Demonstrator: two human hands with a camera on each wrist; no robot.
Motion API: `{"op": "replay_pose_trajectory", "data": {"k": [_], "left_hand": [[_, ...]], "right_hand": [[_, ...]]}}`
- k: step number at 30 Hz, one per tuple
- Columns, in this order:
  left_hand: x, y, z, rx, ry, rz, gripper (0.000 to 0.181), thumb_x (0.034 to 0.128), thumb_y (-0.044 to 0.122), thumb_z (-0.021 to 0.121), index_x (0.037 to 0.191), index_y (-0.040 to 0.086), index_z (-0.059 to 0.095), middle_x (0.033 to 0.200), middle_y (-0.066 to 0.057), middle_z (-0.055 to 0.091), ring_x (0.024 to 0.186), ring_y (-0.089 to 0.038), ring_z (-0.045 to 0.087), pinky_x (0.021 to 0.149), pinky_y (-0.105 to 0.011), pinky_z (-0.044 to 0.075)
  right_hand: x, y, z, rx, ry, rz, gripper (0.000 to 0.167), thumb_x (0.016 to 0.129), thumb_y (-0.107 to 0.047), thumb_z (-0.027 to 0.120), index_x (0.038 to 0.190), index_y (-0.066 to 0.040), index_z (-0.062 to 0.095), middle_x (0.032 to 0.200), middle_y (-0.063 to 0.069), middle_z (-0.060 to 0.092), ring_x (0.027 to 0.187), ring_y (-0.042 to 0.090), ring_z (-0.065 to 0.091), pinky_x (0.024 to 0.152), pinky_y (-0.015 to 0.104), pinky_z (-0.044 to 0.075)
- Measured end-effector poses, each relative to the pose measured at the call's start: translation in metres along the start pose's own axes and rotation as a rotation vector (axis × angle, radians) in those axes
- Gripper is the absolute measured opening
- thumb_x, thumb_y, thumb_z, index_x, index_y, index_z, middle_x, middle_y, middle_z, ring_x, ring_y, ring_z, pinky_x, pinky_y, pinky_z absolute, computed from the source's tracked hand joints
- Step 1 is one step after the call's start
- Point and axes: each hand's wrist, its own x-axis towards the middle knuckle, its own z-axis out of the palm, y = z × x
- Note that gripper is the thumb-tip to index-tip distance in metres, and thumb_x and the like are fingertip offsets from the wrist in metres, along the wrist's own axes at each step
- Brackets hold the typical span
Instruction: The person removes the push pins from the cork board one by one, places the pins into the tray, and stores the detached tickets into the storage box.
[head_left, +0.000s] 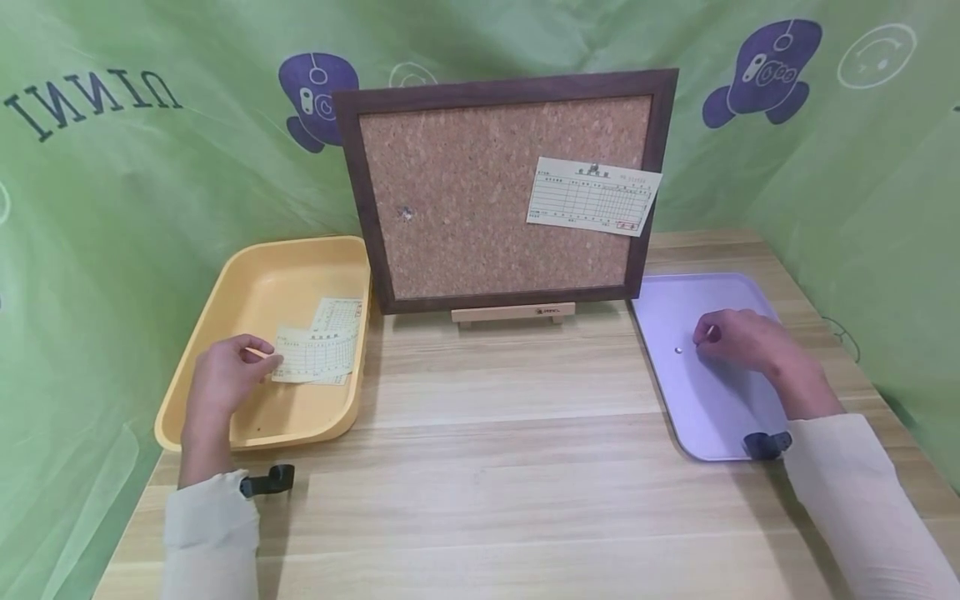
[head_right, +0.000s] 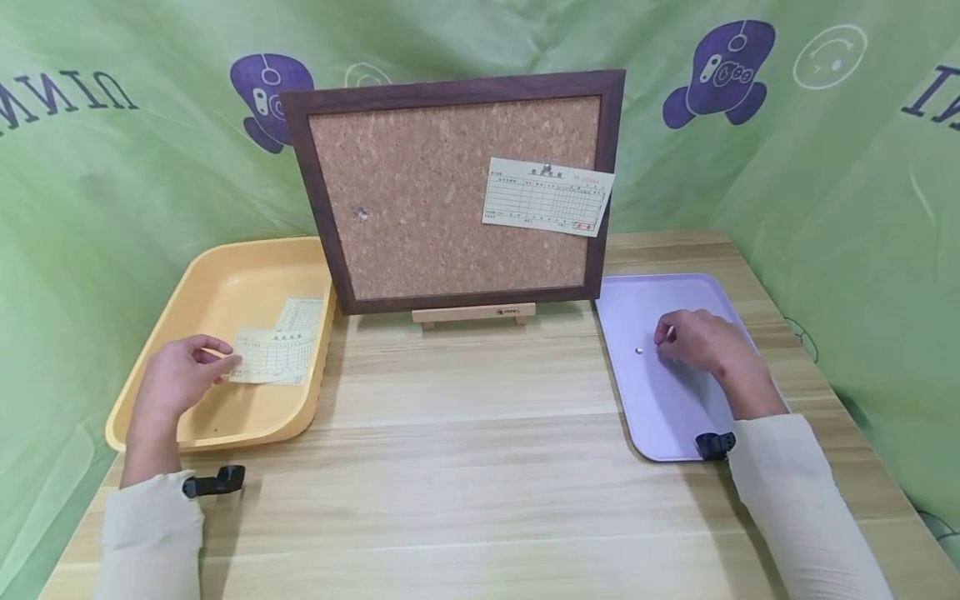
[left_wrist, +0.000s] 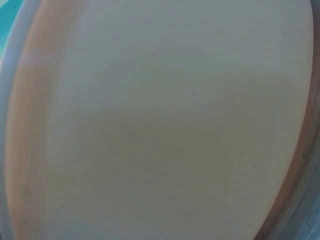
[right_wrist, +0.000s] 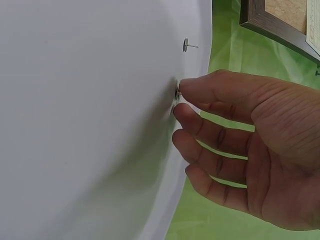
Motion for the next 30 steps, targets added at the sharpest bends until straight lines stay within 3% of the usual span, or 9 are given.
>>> {"op": "replay_pose_trajectory", "data": {"k": [13,20,30], "left_hand": [[-0.004,0.015,-0.001,0.062,0.080,0.036,0.034,0.0990,0.032,0.066,0.113,0.001,0.066,0.102,-0.021,0.066,0.084,-0.034,0.059,0.065,-0.038,0.043],[-0.007,0.037,0.001,0.069,0.154,0.142,0.029,0.0980,0.030,0.067,0.109,0.003,0.069,0.097,-0.017,0.070,0.085,-0.034,0.062,0.067,-0.041,0.043],[-0.007,0.087,0.017,-0.005,0.223,0.334,0.019,0.0960,0.021,0.071,0.100,0.003,0.072,0.086,-0.012,0.070,0.077,-0.028,0.065,0.069,-0.040,0.047]], "right_hand": [[-0.002,-0.002,-0.004,-0.035,0.062,-0.025,0.008,0.093,-0.009,0.068,0.098,-0.004,0.072,0.094,0.015,0.071,0.085,0.032,0.066,0.078,0.056,0.053],[-0.002,-0.013,-0.011,-0.052,0.150,-0.066,0.010,0.095,-0.009,0.067,0.099,-0.001,0.072,0.090,0.014,0.072,0.084,0.031,0.067,0.072,0.052,0.053],[0.004,-0.038,-0.020,-0.055,0.358,-0.112,0.013,0.094,-0.004,0.063,0.101,0.002,0.073,0.088,0.014,0.072,0.083,0.033,0.067,0.073,0.051,0.051]]}}
